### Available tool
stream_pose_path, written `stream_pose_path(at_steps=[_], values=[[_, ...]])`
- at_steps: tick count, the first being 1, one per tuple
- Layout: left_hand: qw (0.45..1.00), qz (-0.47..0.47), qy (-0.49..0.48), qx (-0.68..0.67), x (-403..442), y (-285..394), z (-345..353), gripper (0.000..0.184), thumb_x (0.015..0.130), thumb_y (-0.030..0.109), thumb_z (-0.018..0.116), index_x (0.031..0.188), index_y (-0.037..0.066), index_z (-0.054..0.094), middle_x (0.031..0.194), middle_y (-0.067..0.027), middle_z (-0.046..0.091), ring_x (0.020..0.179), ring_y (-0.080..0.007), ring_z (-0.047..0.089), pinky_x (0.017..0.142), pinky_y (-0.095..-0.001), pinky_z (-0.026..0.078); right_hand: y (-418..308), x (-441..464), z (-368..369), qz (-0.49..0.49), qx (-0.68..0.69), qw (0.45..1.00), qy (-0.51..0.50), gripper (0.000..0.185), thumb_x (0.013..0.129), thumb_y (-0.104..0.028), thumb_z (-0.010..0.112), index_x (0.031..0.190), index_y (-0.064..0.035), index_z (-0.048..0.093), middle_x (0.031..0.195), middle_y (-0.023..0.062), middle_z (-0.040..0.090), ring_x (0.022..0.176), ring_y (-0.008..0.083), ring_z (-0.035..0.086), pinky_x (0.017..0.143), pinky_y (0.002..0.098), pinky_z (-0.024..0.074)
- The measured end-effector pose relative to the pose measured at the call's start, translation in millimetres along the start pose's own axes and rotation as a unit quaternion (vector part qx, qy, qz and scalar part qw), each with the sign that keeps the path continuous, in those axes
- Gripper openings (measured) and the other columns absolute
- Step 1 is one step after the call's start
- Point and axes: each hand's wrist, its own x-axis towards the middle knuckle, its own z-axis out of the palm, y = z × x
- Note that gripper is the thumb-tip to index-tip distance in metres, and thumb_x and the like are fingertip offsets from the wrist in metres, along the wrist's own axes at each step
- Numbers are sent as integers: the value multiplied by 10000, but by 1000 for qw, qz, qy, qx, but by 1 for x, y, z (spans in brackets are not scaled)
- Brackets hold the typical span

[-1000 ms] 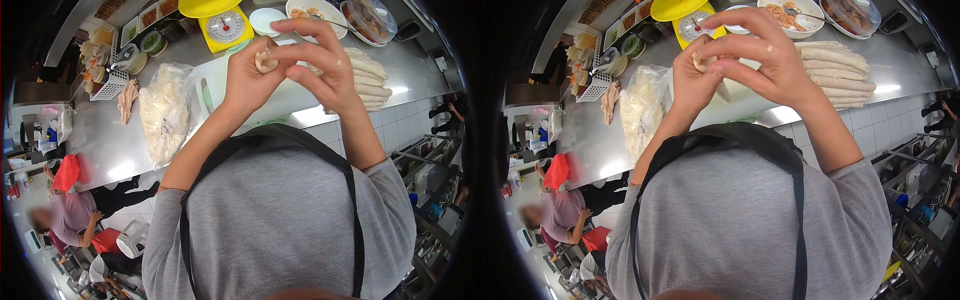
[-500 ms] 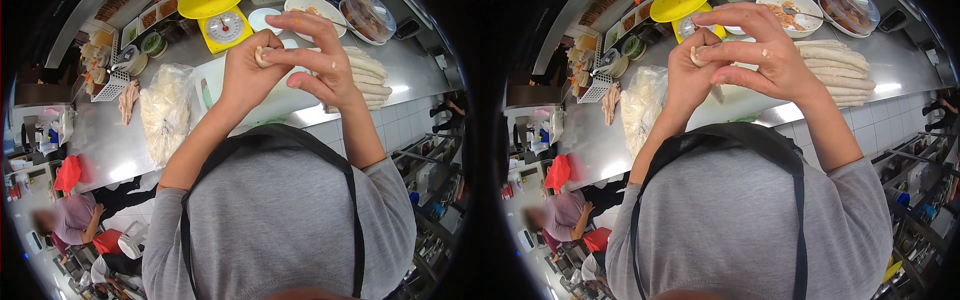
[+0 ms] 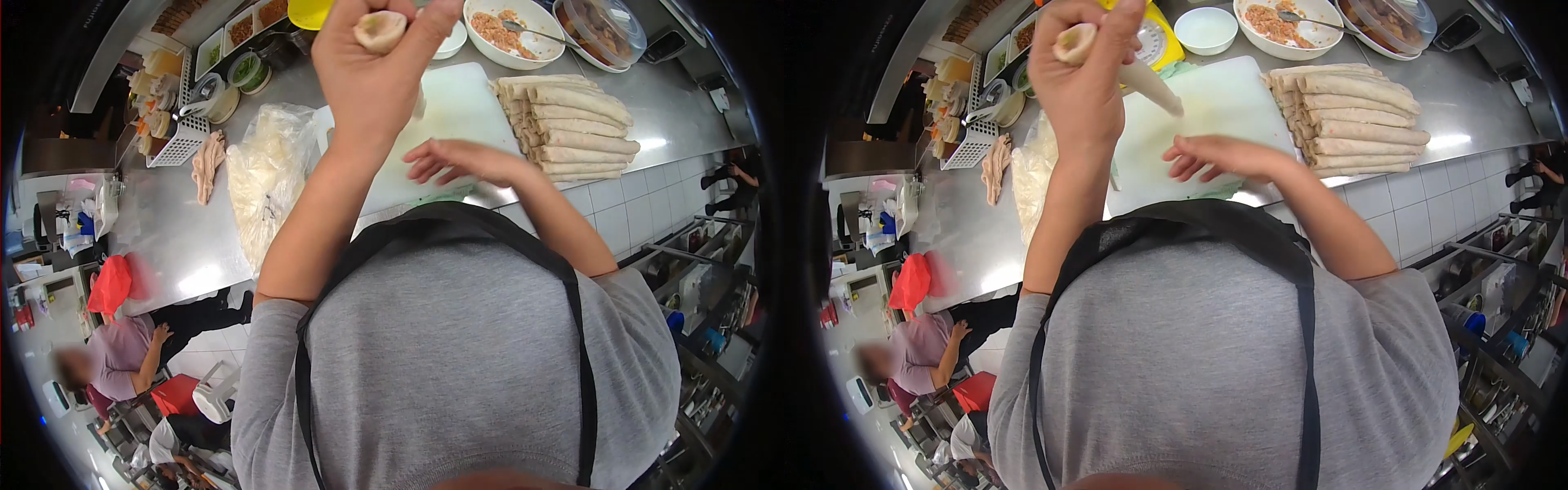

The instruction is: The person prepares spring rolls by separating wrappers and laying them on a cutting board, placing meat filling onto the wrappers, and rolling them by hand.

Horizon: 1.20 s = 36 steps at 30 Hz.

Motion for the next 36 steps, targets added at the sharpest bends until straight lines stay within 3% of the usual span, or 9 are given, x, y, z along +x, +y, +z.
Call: stream_pose_path(at_steps=[2, 7, 10, 14, 18, 23, 25, 31, 36], values=[[990, 101, 35, -96, 4, 0, 0, 148, 848, 59, 657, 839, 43, 510, 730, -38, 590, 647, -98, 545, 642, -224, 452, 4, 12, 20, -58, 195, 979, 31, 670, 939, -610, 230, 1344, -97, 373, 1259, 83, 540, 1181, 170, 495, 923, 366, 417], [975, 26, 91, -202, -25, -13, -20, 162, 872, 92, 634, 948, 41, 500, 954, -72, 586, 942, -149, 571, 745, -241, 466, -27, 24, -13, -266, 313, 896, 166, 547, 965, -508, 319, 1327, -102, 370, 1245, 95, 541, 1176, 175, 496, 962, 364, 410], [865, -331, 104, -362, -61, -42, -39, 238, 888, 138, 615, 1068, 32, 499, 1014, -84, 581, 1017, -204, 573, 827, -296, 499, -43, 14, -21, -333, 274, 868, 245, 474, 963, -404, 429, 1312, -90, 369, 1215, 102, 553, 1158, 177, 506, 961, 372, 417], [833, -457, 18, -311, -115, -98, -54, 317, 863, 107, 641, 1140, 29, 509, 1002, -66, 596, 943, -186, 603, 825, -280, 495, -49, 17, -11, -354, 194, 872, 278, 385, 943, -246, 526, 1257, -49, 420, 1079, 96, 603, 1028, 179, 574, 912, 354, 454], [897, -400, -183, -47, -127, -105, -50, 331, 726, 102, 776, 995, 32, 597, 880, -34, 607, 836, -95, 569, 731, -233, 462, -52, 12, 14, -337, 122, 898, 255, 275, 946, -198, 528, 1160, -29, 498, 951, 71, 624, 905, 153, 614, 854, 303, 478], [893, -394, -215, -14, -114, -94, -26, 368, 701, 135, 795, 991, 20, 599, 886, -35, 611, 810, -109, 578, 726, -253, 470, -57, 3, 39, -363, 22, 918, 161, 221, 946, -148, 511, 1137, -38, 508, 999, 73, 595, 928, 137, 594, 851, 289, 465], [976, -165, -141, -11, -97, -79, -16, 314, 715, 132, 784, 941, 20, 597, 867, -38, 616, 820, -113, 584, 717, -257, 478, -62, -6, 44, -336, -9, 928, 162, 276, 916, -139, 554, 1162, -28, 497, 1074, 99, 568, 1004, 158, 566, 897, 313, 445], [951, -247, -170, -72, -62, -38, -16, 177, 778, 112, 735, 838, 51, 581, 780, 25, 597, 729, -52, 552, 649, -214, 458, -41, -19, 16, -519, -347, 684, 376, 504, 747, -181, 727, 1197, -59, 538, 1186, 129, 527, 1057, 274, 520, 909, 365, 415], [964, -186, -167, -87, -61, -29, -9, 169, 742, 34, 705, 796, 41, 545, 743, 23, 569, 706, -53, 530, 628, -216, 442, -32, -25, 23, -492, -409, 683, 353, 450, 718, -338, 725, 1124, -152, 664, 1201, 72, 524, 1058, 254, 476, 917, 355, 399]])
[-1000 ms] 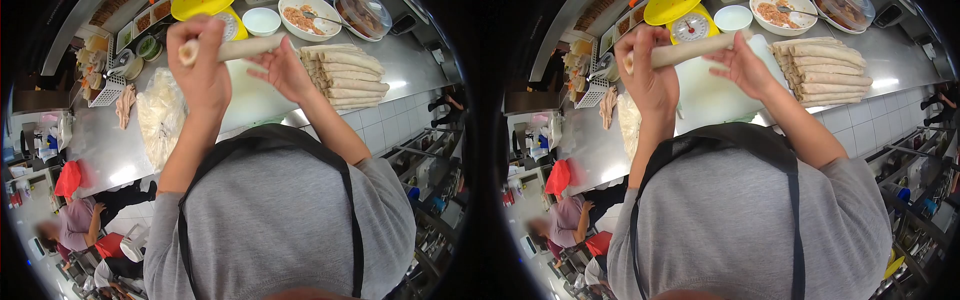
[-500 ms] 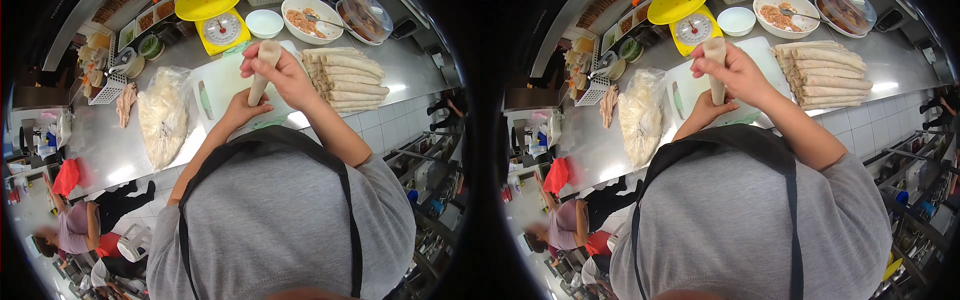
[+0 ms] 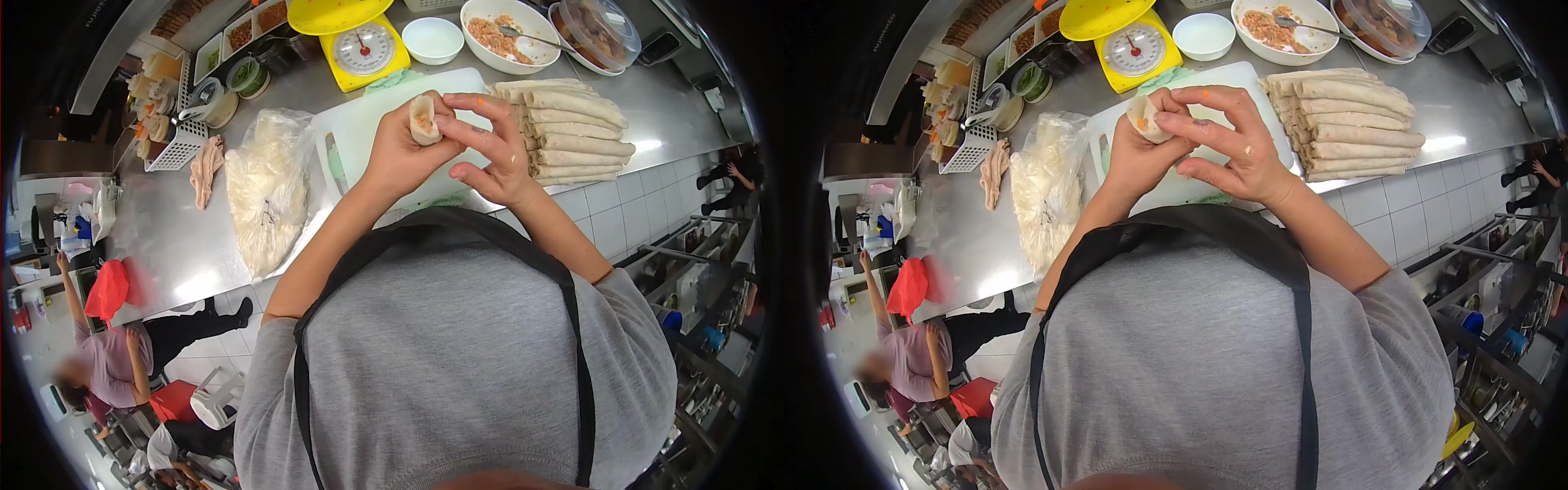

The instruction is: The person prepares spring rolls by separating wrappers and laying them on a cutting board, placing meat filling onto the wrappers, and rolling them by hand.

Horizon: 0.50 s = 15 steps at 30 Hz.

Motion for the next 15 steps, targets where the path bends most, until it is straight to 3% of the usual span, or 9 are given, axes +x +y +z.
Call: stream_pose_path(at_steps=[4, 7, 9, 10, 12, 13, 15], values=[[999, -27, -13, 18, -2, 10, 7, 162, 729, 8, 680, 790, 41, 533, 752, 11, 576, 717, -52, 533, 633, -215, 441, -3, 10, -8, -39, -48, 998, -4, 431, 712, -341, 729, 1088, -138, 675, 1153, 62, 538, 1033, 252, 477, 892, 355, 399], [997, -77, -8, 13, -4, 13, 10, 146, 741, 23, 678, 809, 21, 548, 766, -13, 596, 735, -68, 546, 650, -239, 457, -6, 23, -16, -78, -85, 993, -11, 404, 752, -416, 697, 970, -76, 685, 1055, 70, 561, 958, 235, 509, 858, 371, 401], [994, 17, -16, 106, -5, 18, 15, 157, 749, 41, 674, 869, -3, 582, 780, -38, 616, 758, -85, 559, 683, -254, 471, -13, 36, -22, -55, -53, 995, -59, 327, 695, -299, 766, 912, -71, 675, 913, 48, 576, 821, 206, 538, 742, 324, 437], [994, 17, -17, 106, -6, 16, 14, 157, 749, 41, 674, 869, -3, 582, 780, -38, 616, 758, -85, 559, 683, -254, 471, -21, 45, -25, -55, -55, 995, -58, 327, 695, -299, 766, 912, -71, 675, 913, 48, 576, 821, 206, 538, 742, 324, 437], [992, 8, -17, 123, -7, 13, 12, 219, 749, 60, 679, 945, -6, 608, 801, -56, 632, 781, -98, 572, 726, -254, 473, -37, 57, -28, 167, 96, 977, -93, 244, 669, -157, 778, 862, -57, 668, 808, 47, 575, 712, 184, 548, 632, 270, 443], [992, 8, -16, 122, -6, 14, 13, 219, 749, 60, 679, 945, -6, 608, 801, -56, 632, 781, -98, 572, 726, -254, 473, -35, 57, -29, 167, 96, 977, -93, 244, 669, -157, 778, 862, -57, 668, 808, 47, 575, 712, 184, 548, 632, 270, 443], [995, 19, -2, 98, -4, 22, 14, 208, 756, 66, 670, 945, 1, 612, 814, -43, 638, 797, -88, 568, 738, -247, 468, -26, 57, -30, 60, 24, 992, -107, 126, 751, -145, 711, 828, -64, 655, 809, 49, 581, 713, 193, 575, 611, 286, 467]])
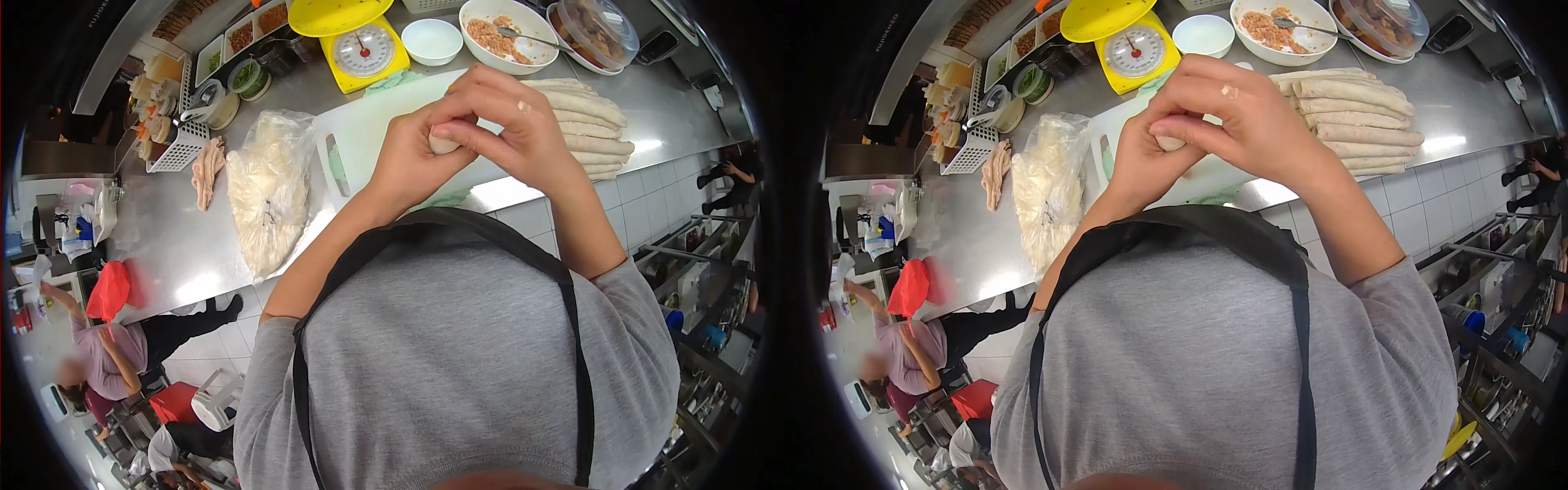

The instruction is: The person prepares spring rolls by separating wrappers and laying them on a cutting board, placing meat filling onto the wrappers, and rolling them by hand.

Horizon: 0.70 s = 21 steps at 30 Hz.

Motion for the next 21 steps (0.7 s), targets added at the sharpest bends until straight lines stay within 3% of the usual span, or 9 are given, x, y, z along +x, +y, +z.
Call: stream_pose_path(at_steps=[3, 4, 6, 9, 12, 16, 18, 21], values=[[999, -13, 26, -40, 3, 4, 0, 130, 759, 59, 656, 858, 10, 586, 765, -11, 608, 758, -65, 533, 691, -240, 455, 6, -6, 2, -21, -20, 999, 38, 115, 758, -113, 700, 865, -77, 676, 826, 42, 606, 764, 191, 598, 634, 286, 479], [999, -13, 28, -40, 4, 2, -3, 130, 759, 59, 656, 858, 10, 586, 765, -11, 608, 758, -65, 533, 691, -240, 455, 7, -7, 3, -23, -19, 999, 37, 115, 758, -113, 700, 865, -77, 676, 826, 42, 606, 764, 191, 598, 634, 286, 479], [995, -58, -15, -79, 5, -4, -11, 131, 764, 28, 653, 862, 50, 569, 739, 25, 540, 673, -49, 522, 573, -204, 422, 9, -11, 5, -46, -25, 998, 38, 166, 759, -115, 703, 924, -98, 697, 893, 45, 637, 801, 189, 607, 670, 287, 489], [994, -53, 10, -94, 7, -7, -13, 144, 753, 32, 661, 856, 65, 567, 711, 37, 529, 622, -26, 491, 538, -173, 392, 13, -15, 7, -55, -9, 998, 40, 206, 758, -123, 709, 963, -111, 705, 955, 45, 653, 840, 193, 611, 702, 294, 491], [996, -53, 8, -71, 6, -4, -13, 116, 740, 34, 644, 777, 55, 536, 723, 28, 529, 698, -41, 464, 639, -214, 412, 14, -15, 6, -59, 6, 998, 37, 185, 769, -133, 702, 951, -100, 704, 970, 42, 655, 848, 196, 611, 713, 301, 491], [999, -7, 43, -29, 5, -4, -6, 117, 735, 37, 650, 796, 46, 551, 744, 16, 548, 725, -58, 493, 668, -230, 432, 11, -11, 3, -33, 22, 999, 17, 154, 779, -145, 695, 924, -93, 702, 1001, 47, 649, 891, 207, 599, 744, 303, 483], [993, -51, 53, -87, 3, -5, -4, 130, 733, 40, 663, 817, 35, 564, 770, -2, 575, 757, -76, 524, 695, -249, 450, 9, -4, 1, -84, -62, 995, -9, 187, 749, -162, 692, 896, -47, 692, 1079, 71, 634, 1008, 239, 561, 856, 350, 450], [997, -44, 47, -38, 4, -6, -6, 141, 736, 45, 675, 823, 30, 565, 789, -10, 593, 755, -78, 537, 691, -249, 455, 13, 3, 6, -112, -120, 986, -19, 188, 742, -183, 690, 883, -59, 690, 1127, 65, 618, 1094, 257, 518, 904, 366, 419]])
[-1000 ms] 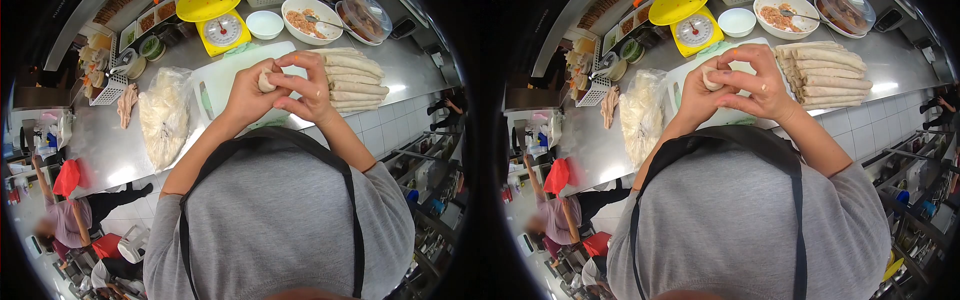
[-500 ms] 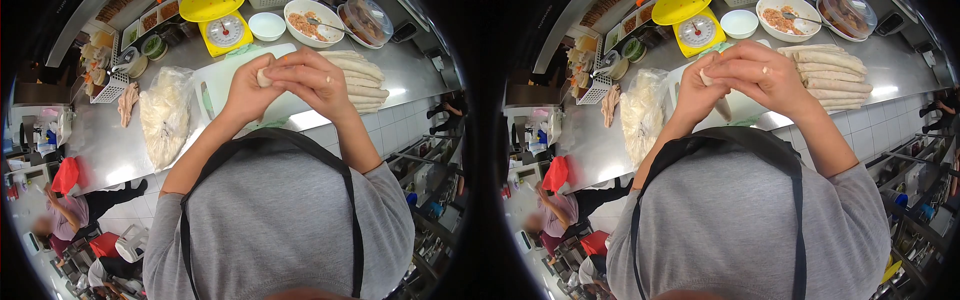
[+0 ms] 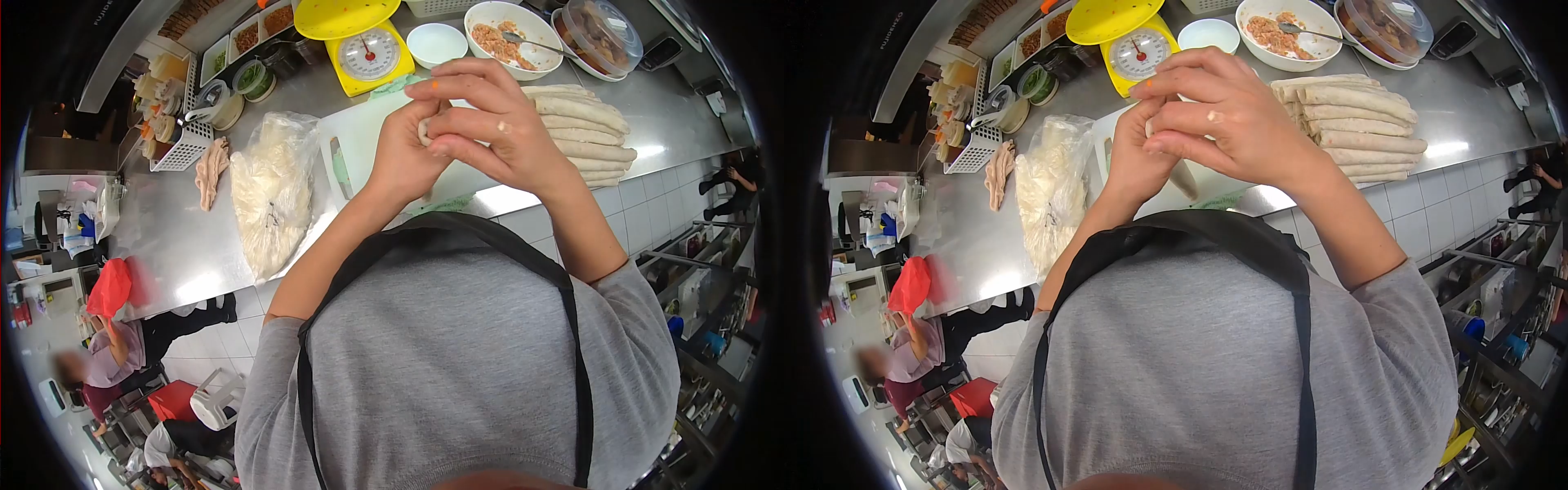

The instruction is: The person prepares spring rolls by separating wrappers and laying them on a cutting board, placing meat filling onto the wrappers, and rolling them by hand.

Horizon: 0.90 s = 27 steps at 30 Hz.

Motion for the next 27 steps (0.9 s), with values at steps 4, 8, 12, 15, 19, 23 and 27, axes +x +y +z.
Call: stream_pose_path(at_steps=[4, 8, 12, 15, 19, 23, 27], values=[[1000, -1, 15, -7, -1, 2, 2, 151, 730, 41, 682, 824, 30, 565, 783, -8, 598, 737, -77, 540, 684, -250, 455, 3, 6, -3, 1, 20, 999, -32, 167, 752, -201, 679, 866, -80, 690, 1155, 61, 608, 1126, 266, 499, 930, 384, 405], [999, 38, 6, 5, 4, 3, -5, 128, 733, 30, 676, 768, 36, 553, 747, 5, 594, 724, -61, 537, 646, -231, 448, 7, 9, -8, 9, 72, 997, -18, 187, 766, -260, 664, 817, -81, 672, 1214, 53, 587, 1201, 277, 446, 994, 419, 353], [998, 49, 31, 9, 9, 5, 3, 135, 732, 6, 666, 716, 52, 540, 699, 26, 576, 670, -45, 512, 588, -206, 424, 9, 11, -1, 16, 19, 998, -62, 249, 757, -332, 670, 777, -84, 664, 1273, 61, 552, 1259, 291, 396, 1022, 424, 324], [996, 79, 36, -34, 12, -5, -1, 179, 754, 15, 682, 699, 66, 520, 679, 24, 565, 622, -43, 503, 567, -200, 410, 19, 9, 1, 2, 122, 992, -43, 300, 785, -371, 685, 953, -122, 679, 1238, 59, 563, 1255, 245, 407, 1023, 437, 314], [995, 23, 76, -67, 15, 13, -10, 240, 812, 31, 666, 699, 87, 462, 680, -2, 545, 611, -66, 512, 593, -229, 433, 28, -33, 41, 224, 416, 881, 30, 477, 775, -343, 712, 1172, -128, 559, 1227, 83, 558, 1249, 219, 407, 1023, 413, 315], [968, 106, 115, -194, 20, -11, -21, 205, 842, 20, 638, 754, 87, 466, 659, -10, 520, 588, -94, 507, 625, -256, 455, 44, -69, 76, 408, 372, 799, -237, 616, 751, -289, 737, 1285, -128, 475, 1258, 89, 510, 1191, 229, 454, 988, 381, 351], [957, 54, 247, -144, 1, -49, -62, 150, 836, 71, 667, 847, 60, 518, 794, -38, 574, 713, -108, 553, 688, -248, 449, 59, -79, 59, 376, 248, 852, -265, 707, 715, -279, 757, 1328, -136, 435, 1280, 104, 482, 1163, 270, 474, 971, 377, 369]])
